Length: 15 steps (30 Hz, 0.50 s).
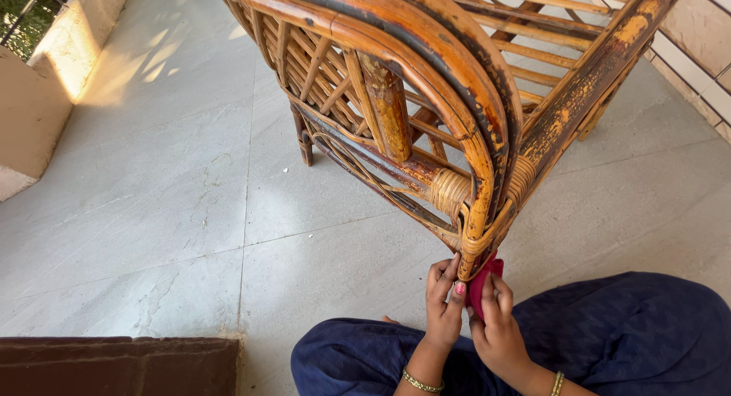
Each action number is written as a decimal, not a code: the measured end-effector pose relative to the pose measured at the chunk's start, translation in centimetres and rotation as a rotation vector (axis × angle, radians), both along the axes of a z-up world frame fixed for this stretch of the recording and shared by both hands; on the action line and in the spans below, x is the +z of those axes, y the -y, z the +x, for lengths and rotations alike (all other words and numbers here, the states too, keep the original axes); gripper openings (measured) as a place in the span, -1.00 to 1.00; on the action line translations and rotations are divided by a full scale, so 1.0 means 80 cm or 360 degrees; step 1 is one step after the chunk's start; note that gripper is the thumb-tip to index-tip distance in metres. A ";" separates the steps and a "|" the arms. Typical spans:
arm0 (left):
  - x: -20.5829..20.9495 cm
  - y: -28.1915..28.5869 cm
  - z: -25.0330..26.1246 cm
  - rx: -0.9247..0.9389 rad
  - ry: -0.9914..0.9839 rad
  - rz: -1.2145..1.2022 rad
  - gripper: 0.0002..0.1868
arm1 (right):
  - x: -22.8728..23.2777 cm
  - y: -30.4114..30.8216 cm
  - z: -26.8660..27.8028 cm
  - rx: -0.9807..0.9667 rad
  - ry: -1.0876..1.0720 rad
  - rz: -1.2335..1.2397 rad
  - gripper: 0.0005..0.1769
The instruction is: The person wipes a rattan chair with a pink cloth, cleaning the frame, seat, and backrest. The person sits on the floor and systematically wipes different parts of the chair.
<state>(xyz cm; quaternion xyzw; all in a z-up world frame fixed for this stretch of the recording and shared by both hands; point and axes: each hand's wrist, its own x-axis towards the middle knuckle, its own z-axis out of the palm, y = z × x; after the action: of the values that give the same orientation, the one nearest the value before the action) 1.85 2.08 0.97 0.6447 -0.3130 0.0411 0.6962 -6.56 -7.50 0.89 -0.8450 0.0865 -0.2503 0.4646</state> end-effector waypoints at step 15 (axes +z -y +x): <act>0.012 0.002 0.003 0.0101 -0.0124 0.0072 -0.45 | -0.044 0.040 0.003 0.0066 0.0042 0.0529 -0.32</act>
<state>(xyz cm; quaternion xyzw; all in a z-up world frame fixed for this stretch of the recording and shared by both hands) 2.13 1.90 1.97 0.6709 -0.2659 0.0310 0.6915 -6.33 -10.72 -2.59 -0.7547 0.1033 -0.2339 0.6041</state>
